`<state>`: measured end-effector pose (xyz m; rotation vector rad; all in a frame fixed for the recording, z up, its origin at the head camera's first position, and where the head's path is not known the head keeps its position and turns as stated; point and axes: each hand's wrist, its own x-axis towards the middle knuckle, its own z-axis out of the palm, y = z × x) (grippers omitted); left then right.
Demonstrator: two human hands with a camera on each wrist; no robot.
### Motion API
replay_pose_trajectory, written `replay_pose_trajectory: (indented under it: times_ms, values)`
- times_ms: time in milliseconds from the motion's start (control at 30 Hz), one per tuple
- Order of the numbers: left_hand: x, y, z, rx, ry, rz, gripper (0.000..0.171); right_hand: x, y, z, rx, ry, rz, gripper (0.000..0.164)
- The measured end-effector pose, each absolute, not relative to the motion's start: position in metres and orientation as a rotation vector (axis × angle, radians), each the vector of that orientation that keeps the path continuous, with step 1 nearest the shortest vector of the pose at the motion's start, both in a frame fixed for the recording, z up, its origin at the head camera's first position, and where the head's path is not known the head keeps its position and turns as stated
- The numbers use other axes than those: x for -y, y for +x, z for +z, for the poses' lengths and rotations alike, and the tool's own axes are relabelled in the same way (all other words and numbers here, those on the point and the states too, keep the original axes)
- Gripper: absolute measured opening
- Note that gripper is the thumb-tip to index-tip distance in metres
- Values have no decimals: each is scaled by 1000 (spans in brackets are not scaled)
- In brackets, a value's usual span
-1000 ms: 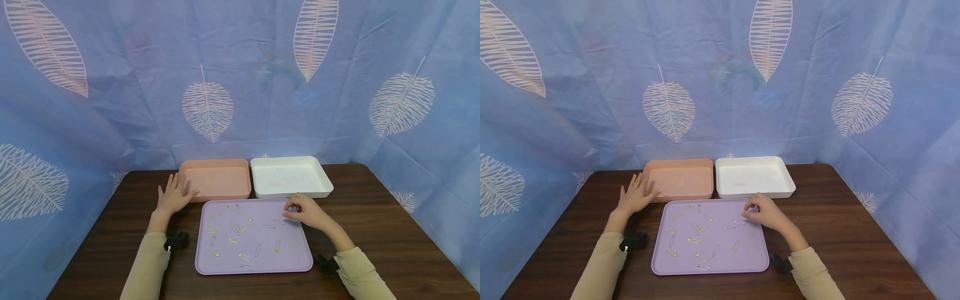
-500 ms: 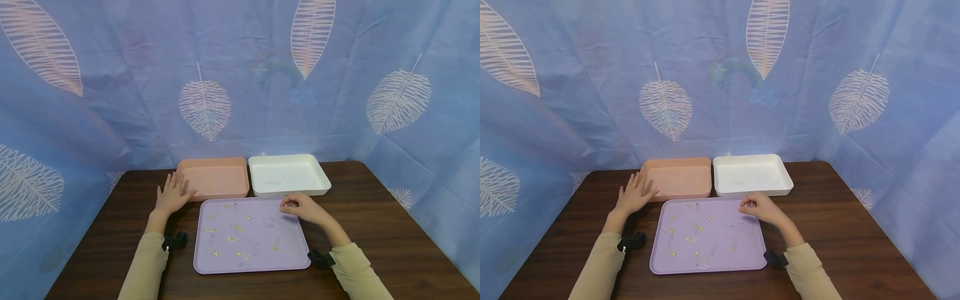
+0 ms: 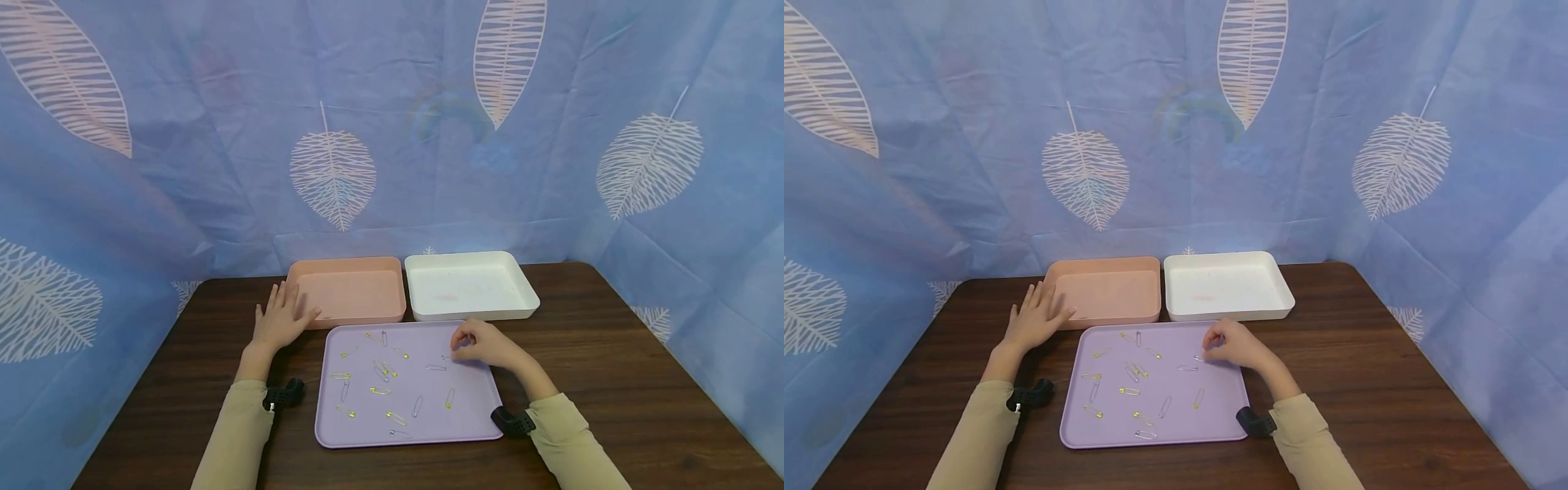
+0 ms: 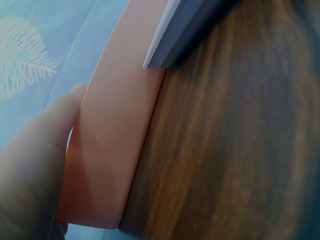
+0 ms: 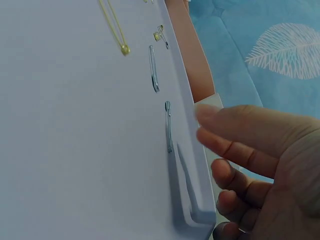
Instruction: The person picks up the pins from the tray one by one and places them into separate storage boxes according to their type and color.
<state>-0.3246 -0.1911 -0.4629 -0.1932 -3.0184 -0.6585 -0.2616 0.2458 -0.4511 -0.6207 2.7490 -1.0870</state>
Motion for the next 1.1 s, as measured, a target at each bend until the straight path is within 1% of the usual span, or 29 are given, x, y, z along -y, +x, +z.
replay_pose_trajectory:
  times_ms: [467, 1100]
  values:
    - [193, -325, -465, 3018, -190, -653, 97, -239, -265, -451, -2778, -731, -876, 11]
    - [193, -328, -469, 3010, -192, -653, 98, -238, -265, -449, -2762, -812, -842, 13]
